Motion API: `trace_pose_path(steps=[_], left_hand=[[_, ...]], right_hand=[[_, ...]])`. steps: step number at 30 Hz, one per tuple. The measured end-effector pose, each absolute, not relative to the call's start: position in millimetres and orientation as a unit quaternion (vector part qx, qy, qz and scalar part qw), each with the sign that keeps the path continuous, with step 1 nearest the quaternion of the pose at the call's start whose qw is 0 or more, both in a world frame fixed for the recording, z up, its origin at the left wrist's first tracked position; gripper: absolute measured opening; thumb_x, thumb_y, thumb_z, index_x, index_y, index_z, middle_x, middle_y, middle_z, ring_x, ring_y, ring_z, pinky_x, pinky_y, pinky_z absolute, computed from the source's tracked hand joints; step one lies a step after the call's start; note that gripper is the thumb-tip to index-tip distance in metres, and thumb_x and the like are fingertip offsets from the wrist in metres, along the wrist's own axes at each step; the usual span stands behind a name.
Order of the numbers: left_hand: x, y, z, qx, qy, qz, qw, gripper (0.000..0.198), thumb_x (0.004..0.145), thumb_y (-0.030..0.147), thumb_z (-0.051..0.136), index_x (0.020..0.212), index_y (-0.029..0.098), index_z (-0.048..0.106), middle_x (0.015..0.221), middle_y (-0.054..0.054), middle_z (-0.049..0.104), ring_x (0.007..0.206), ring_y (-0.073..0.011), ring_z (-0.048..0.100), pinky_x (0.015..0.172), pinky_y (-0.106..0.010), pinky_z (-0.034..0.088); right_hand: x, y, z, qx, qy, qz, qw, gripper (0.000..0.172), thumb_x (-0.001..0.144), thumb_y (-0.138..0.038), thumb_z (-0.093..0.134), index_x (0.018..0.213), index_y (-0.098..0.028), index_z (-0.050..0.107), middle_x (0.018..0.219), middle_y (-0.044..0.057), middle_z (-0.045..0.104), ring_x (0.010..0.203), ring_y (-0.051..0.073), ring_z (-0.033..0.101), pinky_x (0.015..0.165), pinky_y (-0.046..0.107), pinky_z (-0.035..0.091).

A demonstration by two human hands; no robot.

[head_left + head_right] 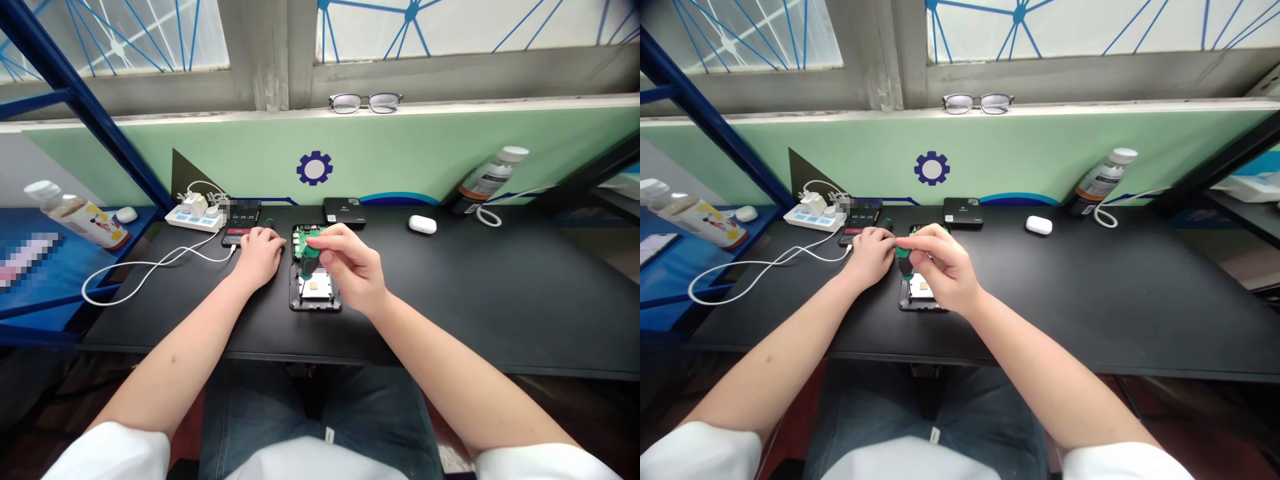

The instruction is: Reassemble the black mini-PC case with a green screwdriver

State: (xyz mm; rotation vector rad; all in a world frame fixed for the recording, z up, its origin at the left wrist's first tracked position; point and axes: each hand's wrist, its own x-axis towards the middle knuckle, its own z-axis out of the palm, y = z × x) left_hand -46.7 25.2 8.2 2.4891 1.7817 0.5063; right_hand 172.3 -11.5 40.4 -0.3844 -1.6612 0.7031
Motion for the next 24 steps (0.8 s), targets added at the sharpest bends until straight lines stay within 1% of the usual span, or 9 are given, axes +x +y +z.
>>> trace_pose_path(steps=[2,6,10,13,15,17,19,22,24], left_hand=[[-46,26,5,0.804,0.570,0.166,0.008,0.031,0.100,0.019,0.052,0.109,0.027,0.080,0.126,-0.014,0.070,0.127,-0.0390,0.048,0.099,-0.059,0.041],[-45,28,1,0.803,0.573,0.162,0.000,0.028,0.101,0.021,0.052,0.105,0.026,0.080,0.126,-0.015,0.070,0.126,-0.0386,0.048,0.097,-0.058,0.042],[-44,28,2,0.800,0.579,0.159,0.009,0.027,0.099,0.019,0.054,0.107,0.027,0.078,0.127,-0.013,0.070,0.128,-0.0382,0.048,0.099,-0.058,0.041],[-43,28,4,0.801,0.578,0.155,0.014,0.027,0.099,0.019,0.053,0.106,0.027,0.078,0.128,-0.013,0.070,0.128,-0.0384,0.047,0.100,-0.058,0.040],[-43,27,6,0.801,0.579,0.151,0.015,0.027,0.100,0.019,0.052,0.104,0.025,0.079,0.128,-0.014,0.069,0.128,-0.0386,0.047,0.100,-0.058,0.040],[-43,27,7,0.800,0.581,0.148,0.018,0.027,0.100,0.019,0.053,0.104,0.024,0.079,0.127,-0.014,0.070,0.127,-0.0385,0.048,0.100,-0.057,0.040],[-43,27,7,0.801,0.580,0.147,0.023,0.025,0.099,0.020,0.054,0.103,0.024,0.078,0.125,-0.013,0.070,0.127,-0.0381,0.047,0.100,-0.057,0.040],[-44,27,7,0.802,0.576,0.153,0.029,0.023,0.100,0.022,0.056,0.099,0.025,0.079,0.125,-0.012,0.071,0.128,-0.0382,0.047,0.100,-0.058,0.039],[-44,28,6,0.801,0.576,0.156,0.031,0.022,0.100,0.023,0.057,0.097,0.026,0.079,0.125,-0.013,0.071,0.127,-0.0385,0.047,0.100,-0.059,0.039]], right_hand=[[172,-12,41,-0.179,-0.715,0.307,0.602,0.018,0.105,-0.035,0.063,0.114,-0.027,0.076,0.105,0.008,0.067,0.096,0.020,0.068,0.079,0.039,0.062],[166,-16,40,-0.161,-0.697,0.383,0.584,0.020,0.103,-0.045,0.067,0.112,-0.027,0.065,0.139,0.012,0.066,0.114,0.023,0.073,0.094,0.046,0.066],[161,-18,34,-0.140,-0.688,0.387,0.598,0.021,0.096,-0.034,0.077,0.108,-0.028,0.061,0.118,0.007,0.078,0.096,0.020,0.077,0.087,0.043,0.068],[162,-17,33,-0.141,-0.692,0.325,0.629,0.024,0.091,-0.030,0.084,0.109,-0.029,0.067,0.110,0.005,0.079,0.100,0.022,0.077,0.086,0.041,0.067],[163,-17,34,-0.143,-0.711,0.308,0.616,0.016,0.100,-0.032,0.072,0.115,-0.029,0.071,0.114,0.007,0.079,0.110,0.024,0.076,0.093,0.045,0.065],[164,-17,37,-0.145,-0.732,0.306,0.590,0.021,0.108,-0.032,0.055,0.122,-0.029,0.071,0.117,0.010,0.078,0.115,0.025,0.074,0.099,0.049,0.063],[163,-17,38,-0.147,-0.744,0.294,0.582,0.021,0.108,-0.031,0.053,0.122,-0.028,0.069,0.114,0.010,0.076,0.109,0.024,0.073,0.093,0.047,0.063],[162,-15,37,-0.157,-0.739,0.249,0.606,0.016,0.099,-0.028,0.070,0.114,-0.029,0.065,0.099,0.005,0.068,0.093,0.021,0.066,0.077,0.038,0.059],[162,-14,35,-0.168,-0.730,0.238,0.618,0.020,0.095,-0.030,0.076,0.111,-0.030,0.063,0.097,0.003,0.063,0.092,0.020,0.062,0.075,0.036,0.057]])
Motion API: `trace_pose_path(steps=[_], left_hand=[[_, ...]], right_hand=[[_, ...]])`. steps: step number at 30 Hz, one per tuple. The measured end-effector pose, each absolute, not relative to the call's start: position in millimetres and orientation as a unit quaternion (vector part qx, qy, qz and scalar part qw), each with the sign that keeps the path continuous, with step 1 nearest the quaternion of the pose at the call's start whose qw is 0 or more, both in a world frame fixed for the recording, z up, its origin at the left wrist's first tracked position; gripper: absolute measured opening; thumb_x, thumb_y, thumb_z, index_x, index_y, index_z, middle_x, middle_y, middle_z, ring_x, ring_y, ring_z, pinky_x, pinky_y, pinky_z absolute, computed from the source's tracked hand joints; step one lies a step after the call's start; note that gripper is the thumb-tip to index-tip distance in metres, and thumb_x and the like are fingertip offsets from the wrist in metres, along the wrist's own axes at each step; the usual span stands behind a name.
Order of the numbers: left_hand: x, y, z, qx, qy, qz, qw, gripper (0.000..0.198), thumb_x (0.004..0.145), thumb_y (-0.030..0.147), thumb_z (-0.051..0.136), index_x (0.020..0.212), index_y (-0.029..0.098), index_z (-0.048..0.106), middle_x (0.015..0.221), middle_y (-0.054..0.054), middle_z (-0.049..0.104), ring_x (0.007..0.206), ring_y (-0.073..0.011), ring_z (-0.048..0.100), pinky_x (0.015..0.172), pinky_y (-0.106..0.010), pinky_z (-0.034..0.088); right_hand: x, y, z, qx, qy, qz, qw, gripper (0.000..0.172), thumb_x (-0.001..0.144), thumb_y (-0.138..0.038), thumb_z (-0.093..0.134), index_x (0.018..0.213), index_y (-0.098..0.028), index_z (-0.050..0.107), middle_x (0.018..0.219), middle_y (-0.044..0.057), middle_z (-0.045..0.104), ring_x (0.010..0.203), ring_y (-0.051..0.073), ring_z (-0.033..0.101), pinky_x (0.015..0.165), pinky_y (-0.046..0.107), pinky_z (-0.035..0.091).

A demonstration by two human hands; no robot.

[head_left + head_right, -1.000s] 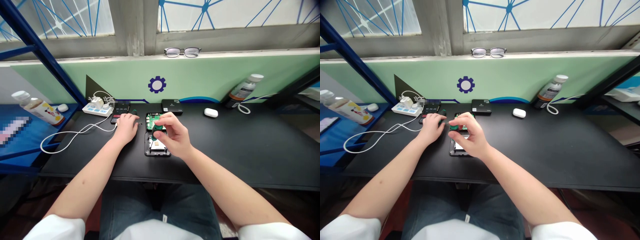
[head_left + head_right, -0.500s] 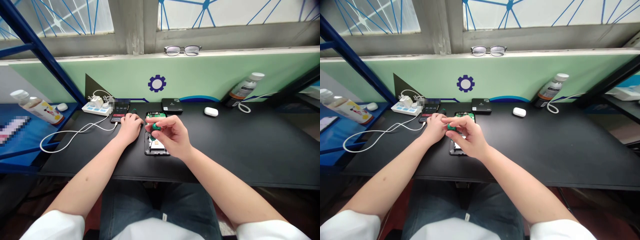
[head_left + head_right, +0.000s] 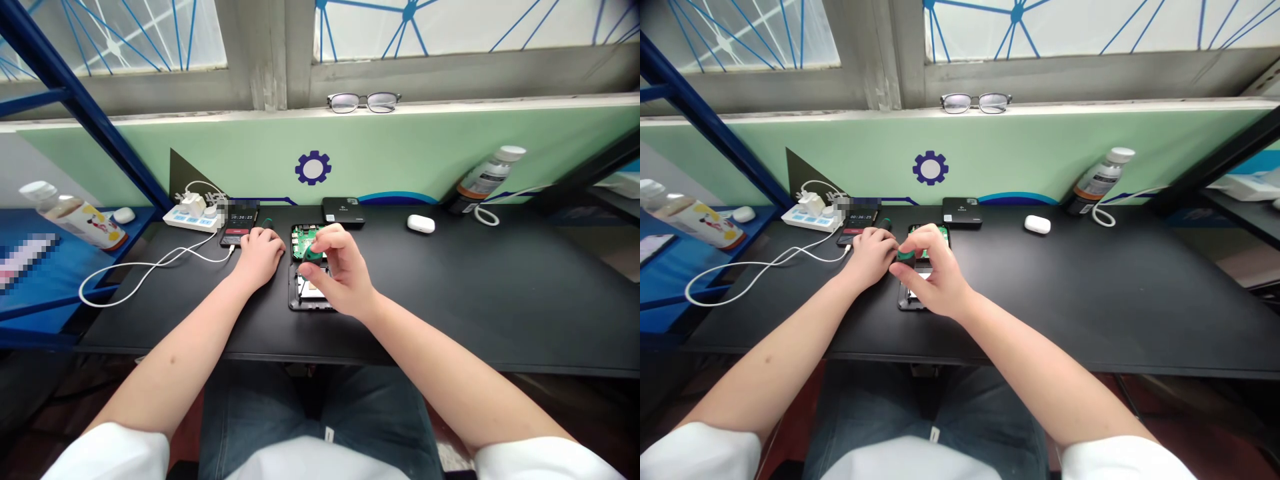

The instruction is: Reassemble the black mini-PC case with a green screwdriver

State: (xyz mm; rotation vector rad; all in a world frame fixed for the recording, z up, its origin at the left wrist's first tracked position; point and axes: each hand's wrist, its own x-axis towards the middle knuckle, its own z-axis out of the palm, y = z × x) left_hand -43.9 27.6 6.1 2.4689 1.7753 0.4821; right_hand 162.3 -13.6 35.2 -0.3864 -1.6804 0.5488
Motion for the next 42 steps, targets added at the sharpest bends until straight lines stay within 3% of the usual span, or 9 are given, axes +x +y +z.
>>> trace_pose_path(steps=[5,9,11,15,19,22,28,34,42], left_hand=[[-45,30,5,0.799,0.578,0.161,0.033,0.024,0.100,0.020,0.055,0.096,0.025,0.078,0.125,-0.014,0.070,0.126,-0.0387,0.047,0.100,-0.059,0.039],[-46,30,6,0.800,0.580,0.150,0.039,0.020,0.099,0.019,0.057,0.097,0.025,0.076,0.125,-0.013,0.070,0.128,-0.0386,0.047,0.101,-0.058,0.039],[-46,29,6,0.804,0.576,0.143,0.038,0.021,0.100,0.019,0.054,0.101,0.024,0.075,0.128,-0.014,0.070,0.130,-0.0382,0.046,0.102,-0.058,0.038],[-45,27,6,0.814,0.563,0.141,0.032,0.027,0.102,0.015,0.046,0.110,0.021,0.071,0.131,-0.017,0.068,0.131,-0.0382,0.046,0.103,-0.058,0.037],[-47,28,8,0.817,0.549,0.167,0.049,0.022,0.100,0.015,0.048,0.103,0.023,0.069,0.123,-0.013,0.072,0.126,-0.0360,0.050,0.101,-0.055,0.040],[-48,27,11,0.805,0.538,0.226,0.105,0.019,0.099,0.018,0.048,0.098,0.023,0.066,0.107,-0.010,0.073,0.112,-0.0313,0.058,0.097,-0.049,0.047],[-45,20,22,0.758,0.497,0.324,0.272,0.015,0.098,0.030,0.054,0.101,0.022,0.067,0.089,-0.002,0.073,0.082,-0.0198,0.065,0.080,-0.035,0.053],[-45,16,16,0.748,0.428,0.345,0.373,0.017,0.088,0.036,0.070,0.095,0.021,0.071,0.095,-0.005,0.076,0.090,-0.0212,0.069,0.085,-0.036,0.055],[-41,15,14,0.753,0.392,0.339,0.404,0.022,0.089,0.035,0.075,0.106,0.022,0.074,0.104,-0.007,0.077,0.099,-0.0225,0.072,0.092,-0.039,0.055]], right_hand=[[163,-13,31,-0.162,-0.721,0.359,0.571,0.018,0.109,-0.039,0.052,0.123,-0.030,0.060,0.123,0.010,0.066,0.106,0.021,0.068,0.090,0.044,0.061],[162,-11,31,-0.174,-0.730,0.290,0.594,0.021,0.098,-0.038,0.073,0.114,-0.030,0.062,0.100,0.004,0.066,0.098,0.022,0.065,0.082,0.040,0.059],[162,-11,31,-0.173,-0.738,0.269,0.594,0.026,0.095,-0.039,0.077,0.115,-0.030,0.063,0.102,0.005,0.066,0.102,0.023,0.065,0.083,0.040,0.059],[162,-10,30,-0.154,-0.738,0.352,0.555,0.025,0.109,-0.041,0.053,0.130,-0.030,0.062,0.118,0.009,0.070,0.110,0.023,0.069,0.090,0.042,0.060],[163,-8,29,-0.175,-0.740,0.301,0.575,0.023,0.100,-0.041,0.069,0.119,-0.030,0.063,0.102,0.004,0.069,0.092,0.020,0.065,0.081,0.038,0.057],[164,-7,30,-0.182,-0.753,0.252,0.580,0.030,0.094,-0.038,0.077,0.119,-0.031,0.063,0.099,0.003,0.065,0.091,0.021,0.061,0.076,0.036,0.055],[166,-6,28,-0.197,-0.730,0.298,0.583,0.035,0.100,-0.035,0.070,0.134,-0.033,0.060,0.115,0.006,0.066,0.095,0.019,0.066,0.080,0.036,0.060],[184,9,31,-0.279,-0.582,0.293,0.706,0.049,0.098,-0.046,0.073,0.140,-0.038,0.050,0.119,0.007,0.062,0.104,0.023,0.068,0.088,0.041,0.063],[186,12,30,-0.293,-0.570,0.282,0.714,0.049,0.097,-0.050,0.074,0.139,-0.040,0.050,0.120,0.006,0.062,0.105,0.022,0.070,0.092,0.041,0.063]])
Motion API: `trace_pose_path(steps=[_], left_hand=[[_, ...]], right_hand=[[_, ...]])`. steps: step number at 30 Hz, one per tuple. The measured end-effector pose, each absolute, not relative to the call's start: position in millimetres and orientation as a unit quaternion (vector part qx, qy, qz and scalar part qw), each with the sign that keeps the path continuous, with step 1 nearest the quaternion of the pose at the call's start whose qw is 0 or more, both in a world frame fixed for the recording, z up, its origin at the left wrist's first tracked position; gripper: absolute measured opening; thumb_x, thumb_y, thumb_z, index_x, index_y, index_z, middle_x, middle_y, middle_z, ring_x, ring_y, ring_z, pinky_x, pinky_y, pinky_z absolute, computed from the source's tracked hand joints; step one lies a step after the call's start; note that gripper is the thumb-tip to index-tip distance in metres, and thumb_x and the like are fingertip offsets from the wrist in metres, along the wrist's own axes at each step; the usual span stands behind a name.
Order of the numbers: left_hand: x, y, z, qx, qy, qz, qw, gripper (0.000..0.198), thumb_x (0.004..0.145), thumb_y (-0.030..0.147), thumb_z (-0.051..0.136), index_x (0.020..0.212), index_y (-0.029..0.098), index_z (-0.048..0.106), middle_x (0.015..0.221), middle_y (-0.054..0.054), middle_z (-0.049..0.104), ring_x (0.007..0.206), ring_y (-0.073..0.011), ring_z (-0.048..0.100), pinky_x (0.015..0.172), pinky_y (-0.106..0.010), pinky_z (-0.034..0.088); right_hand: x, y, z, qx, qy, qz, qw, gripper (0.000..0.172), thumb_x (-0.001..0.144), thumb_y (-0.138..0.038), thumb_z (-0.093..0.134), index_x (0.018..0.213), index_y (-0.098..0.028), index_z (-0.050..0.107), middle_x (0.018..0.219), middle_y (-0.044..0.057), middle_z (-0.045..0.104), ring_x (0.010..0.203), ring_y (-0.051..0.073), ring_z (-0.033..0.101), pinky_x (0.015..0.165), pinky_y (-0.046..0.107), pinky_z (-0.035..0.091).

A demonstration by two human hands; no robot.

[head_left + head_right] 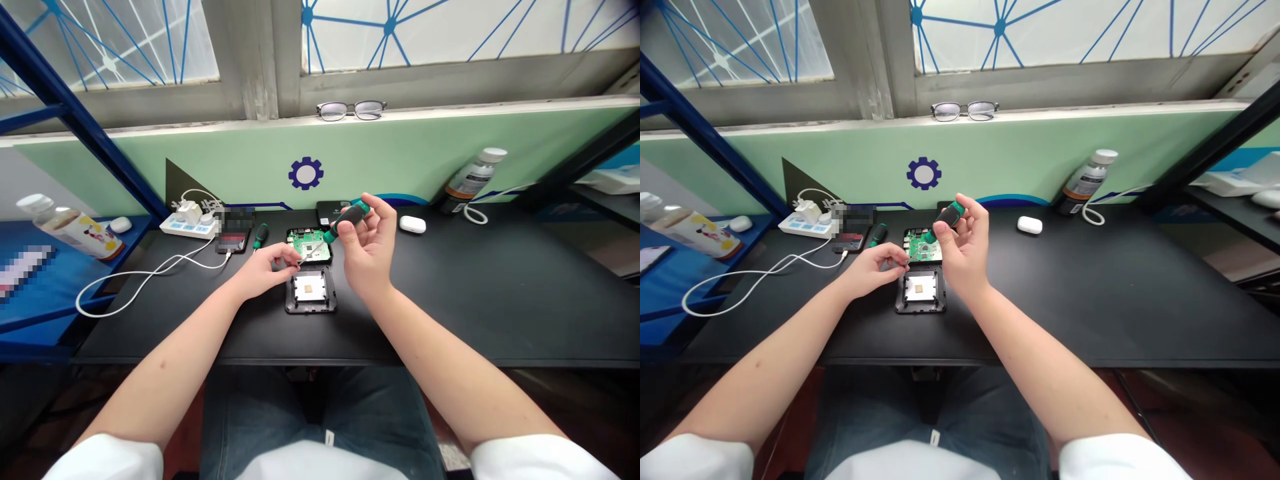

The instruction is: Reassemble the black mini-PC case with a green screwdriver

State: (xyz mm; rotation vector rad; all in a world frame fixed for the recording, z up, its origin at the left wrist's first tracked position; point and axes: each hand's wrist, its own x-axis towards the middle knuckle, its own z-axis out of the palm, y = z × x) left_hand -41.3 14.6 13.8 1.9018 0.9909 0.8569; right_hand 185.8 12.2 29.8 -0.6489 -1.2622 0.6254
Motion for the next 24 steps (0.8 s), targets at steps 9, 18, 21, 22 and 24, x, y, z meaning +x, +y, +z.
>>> trace_pose_path(steps=[9,18,21,22,24], left_hand=[[-40.6,12.5,18.1,0.775,0.403,0.317,0.369,0.019,0.089,0.036,0.075,0.102,0.023,0.076,0.104,-0.005,0.077,0.098,-0.0220,0.072,0.090,-0.037,0.054],[-36.7,9.5,16.8,0.790,0.388,0.317,0.353,0.012,0.088,0.029,0.071,0.098,0.023,0.074,0.103,-0.005,0.074,0.097,-0.0207,0.072,0.090,-0.036,0.056],[-36.0,8.2,17.8,0.789,0.390,0.315,0.356,0.013,0.089,0.031,0.071,0.100,0.023,0.073,0.104,-0.005,0.075,0.098,-0.0212,0.073,0.091,-0.037,0.055],[-36.1,7.8,18.7,0.790,0.389,0.313,0.356,0.014,0.089,0.030,0.071,0.101,0.024,0.073,0.104,-0.005,0.075,0.099,-0.0215,0.073,0.092,-0.038,0.055],[-37.0,6.9,21.2,0.797,0.383,0.303,0.355,0.017,0.087,0.027,0.071,0.104,0.024,0.073,0.106,-0.004,0.076,0.104,-0.0229,0.072,0.095,-0.039,0.054]], right_hand=[[180.7,13.3,26.8,-0.312,-0.608,0.235,0.692,0.048,0.099,-0.052,0.070,0.140,-0.039,0.048,0.110,0.004,0.060,0.093,0.021,0.068,0.082,0.041,0.064],[178.3,11.2,26.2,-0.297,-0.631,0.195,0.689,0.050,0.094,-0.052,0.077,0.133,-0.037,0.050,0.107,0.003,0.053,0.082,0.016,0.063,0.071,0.034,0.064],[177.0,8.5,26.2,-0.282,-0.642,0.216,0.679,0.048,0.100,-0.050,0.069,0.141,-0.037,0.048,0.112,0.006,0.058,0.093,0.020,0.068,0.077,0.038,0.067],[176.3,7.1,26.5,-0.281,-0.647,0.221,0.673,0.048,0.102,-0.048,0.066,0.145,-0.037,0.047,0.115,0.007,0.061,0.100,0.022,0.069,0.080,0.041,0.068],[175.0,4.2,27.2,-0.284,-0.653,0.227,0.664,0.049,0.104,-0.045,0.063,0.148,-0.036,0.046,0.119,0.009,0.064,0.109,0.025,0.070,0.084,0.044,0.069]])
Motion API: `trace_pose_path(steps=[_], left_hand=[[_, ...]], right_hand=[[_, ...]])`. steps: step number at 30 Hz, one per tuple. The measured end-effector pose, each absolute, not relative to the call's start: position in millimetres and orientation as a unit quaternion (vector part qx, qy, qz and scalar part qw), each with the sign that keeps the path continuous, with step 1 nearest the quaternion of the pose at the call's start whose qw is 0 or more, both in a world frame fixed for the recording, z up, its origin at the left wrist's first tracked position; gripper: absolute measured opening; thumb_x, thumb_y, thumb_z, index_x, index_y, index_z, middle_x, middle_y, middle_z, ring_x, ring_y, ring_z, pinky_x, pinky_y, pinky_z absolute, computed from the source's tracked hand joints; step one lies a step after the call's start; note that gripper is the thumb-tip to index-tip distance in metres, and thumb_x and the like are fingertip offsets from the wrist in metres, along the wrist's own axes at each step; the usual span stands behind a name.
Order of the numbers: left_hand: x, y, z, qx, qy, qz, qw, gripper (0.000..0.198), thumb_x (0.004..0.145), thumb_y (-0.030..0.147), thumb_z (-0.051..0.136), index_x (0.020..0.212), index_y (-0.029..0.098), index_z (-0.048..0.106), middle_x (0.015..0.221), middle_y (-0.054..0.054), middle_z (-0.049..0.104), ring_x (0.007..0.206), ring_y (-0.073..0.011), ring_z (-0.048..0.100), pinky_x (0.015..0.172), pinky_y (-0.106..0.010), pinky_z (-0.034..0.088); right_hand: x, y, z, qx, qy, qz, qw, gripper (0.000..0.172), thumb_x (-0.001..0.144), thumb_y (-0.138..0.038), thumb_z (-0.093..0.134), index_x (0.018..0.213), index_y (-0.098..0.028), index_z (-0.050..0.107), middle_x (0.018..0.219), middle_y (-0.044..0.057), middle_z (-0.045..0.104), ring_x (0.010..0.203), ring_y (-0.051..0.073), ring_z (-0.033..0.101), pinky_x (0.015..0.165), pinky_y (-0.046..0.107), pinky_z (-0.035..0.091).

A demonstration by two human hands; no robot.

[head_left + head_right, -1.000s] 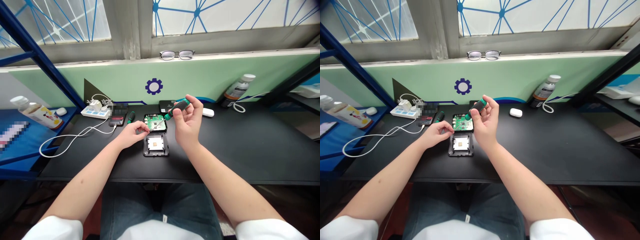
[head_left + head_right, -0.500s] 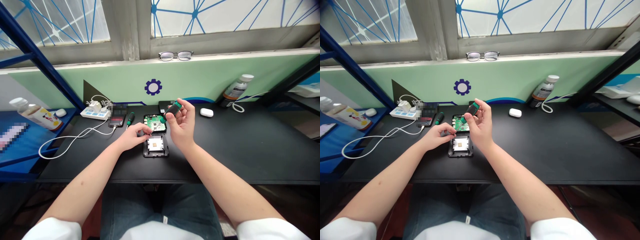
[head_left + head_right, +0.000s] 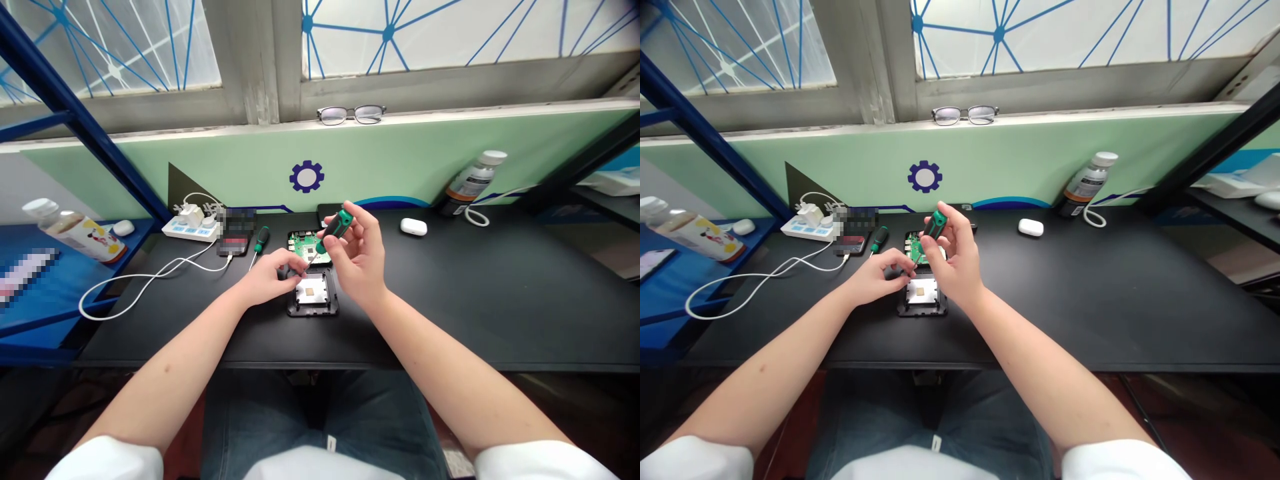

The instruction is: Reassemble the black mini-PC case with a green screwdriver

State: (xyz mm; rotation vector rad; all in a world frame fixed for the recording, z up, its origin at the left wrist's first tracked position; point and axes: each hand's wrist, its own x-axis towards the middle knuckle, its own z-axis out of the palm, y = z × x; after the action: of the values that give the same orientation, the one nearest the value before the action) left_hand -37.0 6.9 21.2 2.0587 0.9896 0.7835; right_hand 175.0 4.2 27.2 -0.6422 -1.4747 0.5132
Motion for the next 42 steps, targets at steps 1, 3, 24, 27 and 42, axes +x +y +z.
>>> trace_pose_path(steps=[1,3,24,27,42], left_hand=[[-38,6,23,0.801,0.381,0.295,0.355,0.022,0.086,0.027,0.072,0.108,0.025,0.074,0.110,-0.005,0.076,0.108,-0.0241,0.071,0.097,-0.039,0.054],[-40,6,24,0.808,0.378,0.282,0.352,0.038,0.084,0.028,0.075,0.121,0.028,0.073,0.123,-0.006,0.073,0.121,-0.0271,0.067,0.102,-0.042,0.054],[-50,4,19,0.879,0.368,0.169,0.251,0.031,0.082,0.039,0.085,0.110,0.028,0.076,0.151,-0.008,0.060,0.149,-0.0369,0.038,0.125,-0.062,0.040],[-51,5,19,0.876,0.371,0.170,0.258,0.030,0.082,0.040,0.086,0.108,0.029,0.076,0.151,-0.008,0.060,0.149,-0.0372,0.039,0.124,-0.063,0.040],[-49,9,15,0.869,0.374,0.181,0.269,0.032,0.079,0.043,0.088,0.103,0.027,0.075,0.149,-0.009,0.061,0.148,-0.0374,0.040,0.122,-0.062,0.041]], right_hand=[[175,3,28,-0.284,-0.653,0.228,0.664,0.050,0.103,-0.045,0.065,0.149,-0.036,0.046,0.118,0.009,0.065,0.110,0.026,0.070,0.084,0.044,0.069],[175,2,29,-0.281,-0.651,0.225,0.668,0.050,0.101,-0.043,0.068,0.147,-0.036,0.050,0.115,0.008,0.066,0.106,0.024,0.070,0.081,0.042,0.069],[194,7,29,-0.304,-0.709,0.143,0.620,0.037,0.098,-0.031,0.070,0.132,-0.032,0.059,0.099,0.002,0.058,0.078,0.016,0.060,0.063,0.032,0.060],[194,8,28,-0.291,-0.713,0.136,0.623,0.038,0.097,-0.028,0.071,0.132,-0.032,0.059,0.099,0.001,0.058,0.077,0.016,0.060,0.063,0.031,0.059],[195,9,26,-0.292,-0.710,0.125,0.628,0.036,0.097,-0.030,0.069,0.132,-0.031,0.058,0.097,0.003,0.057,0.074,0.016,0.057,0.060,0.031,0.056]])
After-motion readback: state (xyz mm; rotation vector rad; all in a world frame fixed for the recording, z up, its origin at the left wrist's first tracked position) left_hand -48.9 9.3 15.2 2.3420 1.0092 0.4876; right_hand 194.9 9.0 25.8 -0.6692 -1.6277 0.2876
